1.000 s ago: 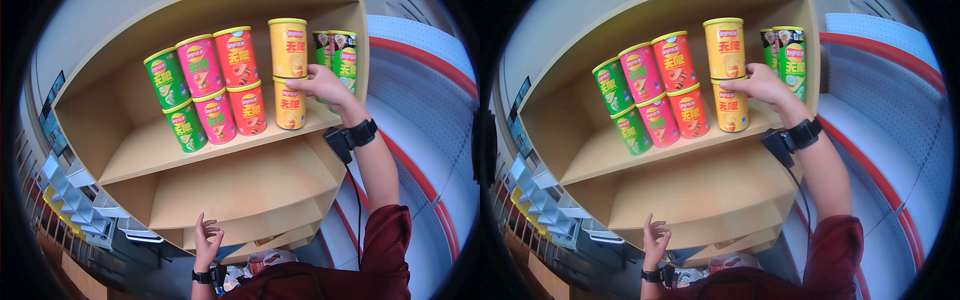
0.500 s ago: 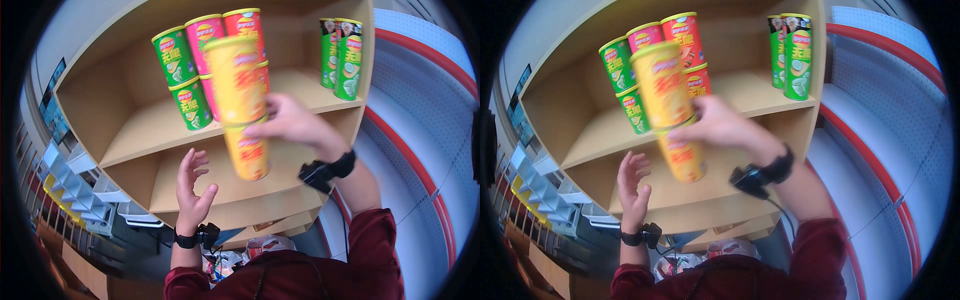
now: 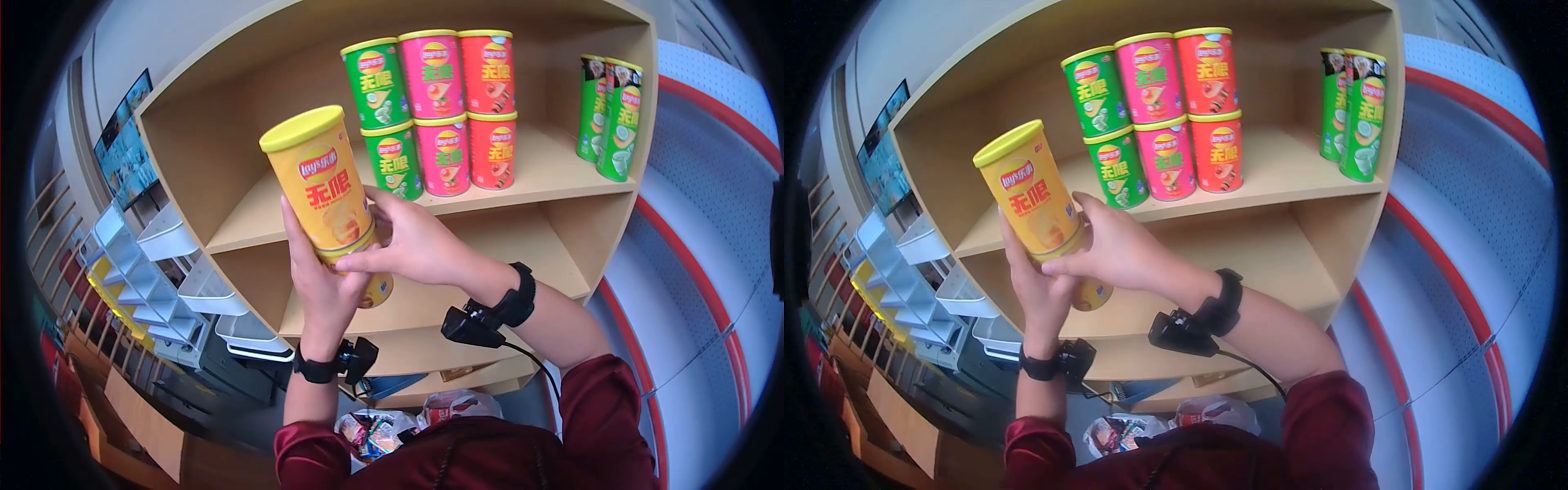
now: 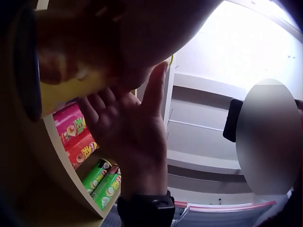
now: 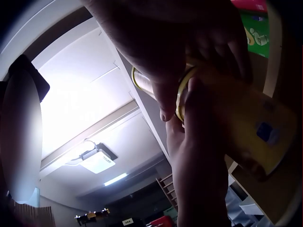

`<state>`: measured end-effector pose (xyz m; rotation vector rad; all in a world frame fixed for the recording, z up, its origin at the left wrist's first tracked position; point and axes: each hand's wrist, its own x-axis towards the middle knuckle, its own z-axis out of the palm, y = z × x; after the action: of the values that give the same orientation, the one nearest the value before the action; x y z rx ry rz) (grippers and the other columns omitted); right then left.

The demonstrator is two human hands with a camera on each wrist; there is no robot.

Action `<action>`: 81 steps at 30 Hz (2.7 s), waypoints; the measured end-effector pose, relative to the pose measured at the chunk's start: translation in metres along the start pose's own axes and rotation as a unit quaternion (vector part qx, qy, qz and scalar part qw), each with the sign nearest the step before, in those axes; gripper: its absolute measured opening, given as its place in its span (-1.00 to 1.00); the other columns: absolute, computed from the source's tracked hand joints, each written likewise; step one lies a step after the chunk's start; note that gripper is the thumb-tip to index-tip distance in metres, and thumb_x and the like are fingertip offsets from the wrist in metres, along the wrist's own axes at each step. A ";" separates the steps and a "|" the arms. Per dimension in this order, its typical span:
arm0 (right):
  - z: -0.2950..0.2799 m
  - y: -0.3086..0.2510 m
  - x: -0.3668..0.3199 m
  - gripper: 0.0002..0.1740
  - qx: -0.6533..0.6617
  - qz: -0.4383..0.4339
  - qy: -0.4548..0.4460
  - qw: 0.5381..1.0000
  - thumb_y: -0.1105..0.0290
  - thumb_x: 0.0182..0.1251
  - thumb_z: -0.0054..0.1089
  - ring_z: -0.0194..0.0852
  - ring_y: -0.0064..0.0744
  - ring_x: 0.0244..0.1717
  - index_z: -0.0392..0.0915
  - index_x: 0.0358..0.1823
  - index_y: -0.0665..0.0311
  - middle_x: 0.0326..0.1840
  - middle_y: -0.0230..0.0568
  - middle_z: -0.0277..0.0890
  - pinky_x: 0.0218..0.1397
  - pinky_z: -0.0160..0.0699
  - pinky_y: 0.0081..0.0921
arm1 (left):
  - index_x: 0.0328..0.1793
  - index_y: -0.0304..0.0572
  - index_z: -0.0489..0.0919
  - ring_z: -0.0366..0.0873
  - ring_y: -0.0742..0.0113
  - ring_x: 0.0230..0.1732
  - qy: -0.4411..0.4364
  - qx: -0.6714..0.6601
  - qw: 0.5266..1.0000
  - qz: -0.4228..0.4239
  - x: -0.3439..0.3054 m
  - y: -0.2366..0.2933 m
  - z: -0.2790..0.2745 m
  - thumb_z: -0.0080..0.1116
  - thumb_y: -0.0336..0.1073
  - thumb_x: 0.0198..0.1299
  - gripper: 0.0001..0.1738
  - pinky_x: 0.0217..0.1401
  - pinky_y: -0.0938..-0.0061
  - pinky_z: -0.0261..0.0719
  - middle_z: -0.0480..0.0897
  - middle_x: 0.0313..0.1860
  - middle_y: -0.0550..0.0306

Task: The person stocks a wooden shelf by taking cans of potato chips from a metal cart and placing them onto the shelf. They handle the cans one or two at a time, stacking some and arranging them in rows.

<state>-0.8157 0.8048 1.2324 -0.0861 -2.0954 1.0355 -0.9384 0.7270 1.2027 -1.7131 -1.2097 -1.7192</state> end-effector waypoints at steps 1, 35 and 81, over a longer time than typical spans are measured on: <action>-0.001 0.000 0.001 -0.06 0.012 0.005 0.005 1.000 0.27 -0.05 0.47 0.34 -0.27 0.20 0.09 0.30 0.47 0.19 -0.02 0.32 0.19 0.41 -0.37 | 0.49 -0.25 -0.15 0.52 0.13 0.07 0.008 -0.002 1.000 0.005 0.007 -0.001 -0.002 0.39 -0.38 -0.12 0.13 0.04 0.35 0.53 0.42 0.16 -0.15; -0.160 0.069 -0.031 0.02 -0.211 -0.019 0.314 0.926 0.30 -0.01 0.44 0.22 -0.21 0.29 -0.08 0.38 0.35 0.29 0.04 0.18 0.28 0.29 -0.28 | 0.42 -0.31 0.01 0.44 0.30 0.11 -0.011 -0.227 0.959 -0.167 0.109 -0.094 0.044 0.21 -0.11 0.17 -0.15 0.10 0.45 0.46 0.41 0.16 -0.05; -0.057 0.029 -0.012 -0.45 -0.496 -0.144 0.226 0.826 0.27 0.14 0.19 0.55 -0.16 -0.30 0.31 0.16 0.28 -0.30 -0.07 0.54 -0.27 0.55 -0.32 | 0.46 -0.30 -0.20 0.44 0.27 0.13 -0.055 -0.222 0.964 -0.139 0.101 -0.090 0.044 0.36 -0.39 -0.02 0.08 0.14 0.42 0.47 0.35 0.19 -0.06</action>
<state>-0.7765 0.8558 1.2254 -0.4614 -1.8925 -0.3240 -0.9997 0.8374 1.2682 -1.9863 -1.2274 -2.2240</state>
